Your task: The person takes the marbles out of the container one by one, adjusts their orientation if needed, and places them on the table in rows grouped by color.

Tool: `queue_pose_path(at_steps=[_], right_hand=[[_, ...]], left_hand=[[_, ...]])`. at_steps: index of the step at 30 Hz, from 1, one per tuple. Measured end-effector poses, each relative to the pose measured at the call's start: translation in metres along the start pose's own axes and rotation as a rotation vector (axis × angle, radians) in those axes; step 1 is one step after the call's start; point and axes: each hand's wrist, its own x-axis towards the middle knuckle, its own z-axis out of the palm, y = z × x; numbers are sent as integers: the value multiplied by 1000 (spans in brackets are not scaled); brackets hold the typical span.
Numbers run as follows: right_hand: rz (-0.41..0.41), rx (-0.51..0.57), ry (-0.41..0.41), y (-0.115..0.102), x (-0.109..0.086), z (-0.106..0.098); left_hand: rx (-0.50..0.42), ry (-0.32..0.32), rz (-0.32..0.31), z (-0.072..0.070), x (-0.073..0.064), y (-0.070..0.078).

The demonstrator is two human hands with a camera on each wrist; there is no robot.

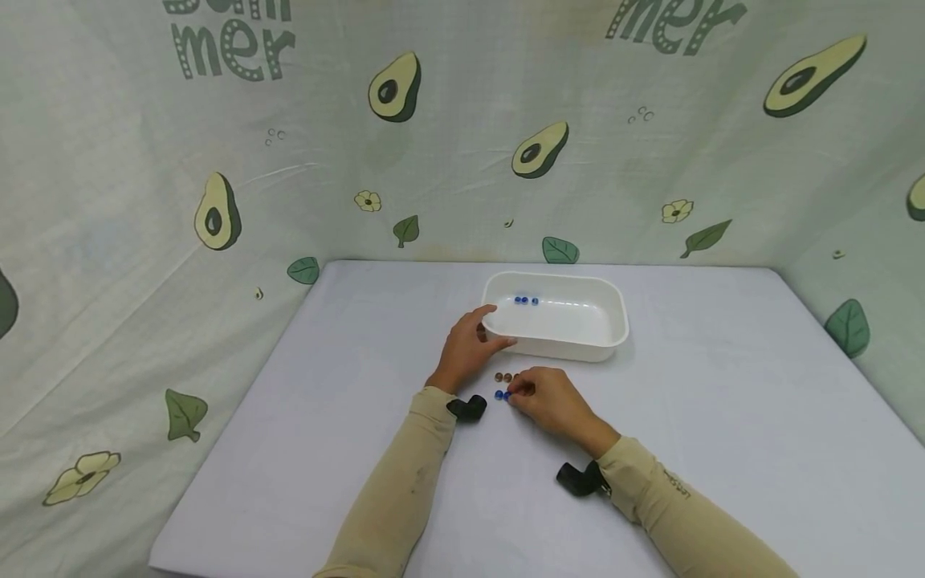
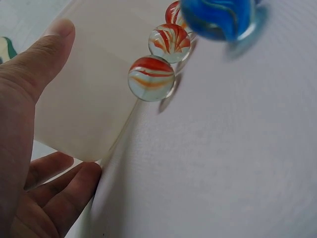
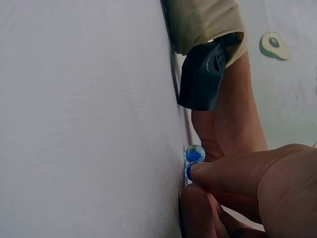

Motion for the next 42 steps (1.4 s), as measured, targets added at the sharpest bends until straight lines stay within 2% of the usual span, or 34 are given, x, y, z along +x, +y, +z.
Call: queue_pose_path(at_steps=[11, 19, 26, 32, 42], right_hand=[[-16, 9, 20, 0, -2, -1], [40, 96, 15, -3, -3, -8], [120, 190, -6, -2, -7, -25], [108, 255, -12, -2, 3, -40], [116, 375, 27, 7, 24, -79]], left_hand=[[5, -7, -5, 0, 0, 1], [1, 21, -19, -1, -1, -3], [-17, -5, -20, 3, -4, 0], [4, 34, -32, 1, -4, 1], [-21, 8, -35, 1, -5, 6]])
